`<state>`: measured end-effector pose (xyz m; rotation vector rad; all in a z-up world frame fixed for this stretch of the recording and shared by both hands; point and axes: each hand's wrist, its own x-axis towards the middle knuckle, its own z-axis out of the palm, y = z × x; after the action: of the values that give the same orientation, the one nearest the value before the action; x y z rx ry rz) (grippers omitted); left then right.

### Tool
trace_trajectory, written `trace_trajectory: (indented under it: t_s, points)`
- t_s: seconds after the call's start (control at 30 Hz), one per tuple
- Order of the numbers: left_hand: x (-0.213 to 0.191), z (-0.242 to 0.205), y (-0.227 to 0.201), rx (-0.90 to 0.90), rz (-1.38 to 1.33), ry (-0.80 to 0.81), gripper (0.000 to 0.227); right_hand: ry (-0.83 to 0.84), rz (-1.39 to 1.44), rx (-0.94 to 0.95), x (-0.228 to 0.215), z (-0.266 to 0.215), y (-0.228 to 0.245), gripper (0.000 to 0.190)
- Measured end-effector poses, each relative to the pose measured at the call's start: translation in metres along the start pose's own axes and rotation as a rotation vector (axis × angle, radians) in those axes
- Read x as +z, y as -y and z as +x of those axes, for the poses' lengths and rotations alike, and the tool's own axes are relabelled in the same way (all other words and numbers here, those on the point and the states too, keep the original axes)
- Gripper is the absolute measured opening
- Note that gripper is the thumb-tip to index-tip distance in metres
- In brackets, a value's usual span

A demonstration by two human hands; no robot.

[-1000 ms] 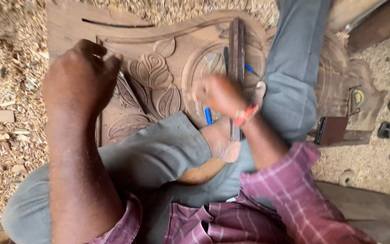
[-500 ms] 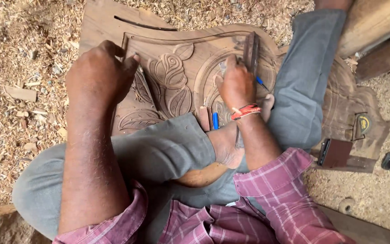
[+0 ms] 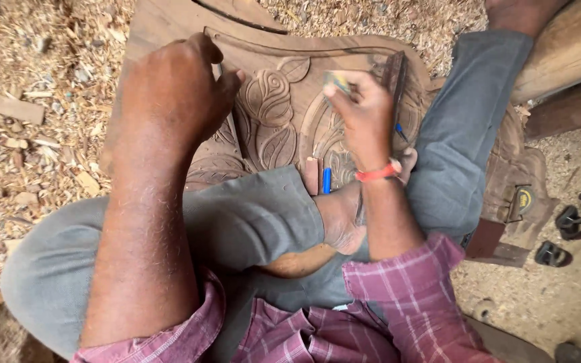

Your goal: The person is sitting cross-legged on the floor, carving a floral design into a rectangular wooden panel. They use a chisel and a wooden mallet to strike the tool, creating intricate patterns. The person occasionally switches tools and clears wood shavings from the surface.

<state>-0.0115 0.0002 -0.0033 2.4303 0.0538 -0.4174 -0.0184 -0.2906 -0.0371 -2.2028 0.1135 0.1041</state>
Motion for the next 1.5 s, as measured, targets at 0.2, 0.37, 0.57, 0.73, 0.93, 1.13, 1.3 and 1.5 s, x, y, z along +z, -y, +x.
trace_trajectory:
  t_s: [0.2,0.37,0.57,0.73,0.93,1.13,1.3,1.5]
  points:
    - [0.009,0.007,0.003,0.014,-0.021,-0.011,0.046,0.242,-0.293,-0.354,0.032,0.028,0.027,0.016]
    - [0.008,0.007,0.011,0.028,-0.025,-0.053,0.046,0.28,-0.446,-0.57,0.032,0.04,0.033,0.018]
    - [0.01,0.004,0.009,0.058,-0.056,-0.103,0.042,0.286,-0.567,-0.715,0.034,0.041,0.036,0.018]
    - [0.017,-0.001,0.016,0.165,-0.103,-0.242,0.033,0.228,-0.675,-0.727,0.036,0.019,0.037,0.015]
    - [0.012,0.0,0.013,0.165,-0.04,-0.181,0.039,0.223,-0.534,0.093,0.031,0.007,0.024,0.008]
    - [0.015,-0.007,0.01,0.148,-0.1,-0.186,0.034,0.262,-0.348,-0.45,0.024,0.025,0.028,0.018]
    - [0.017,-0.005,0.012,0.128,-0.055,-0.22,0.038,0.299,-0.546,-0.73,0.034,0.041,0.042,0.011]
    - [0.02,-0.004,0.012,0.202,-0.048,-0.244,0.032,0.323,-0.599,-0.679,0.03,0.042,0.039,0.012]
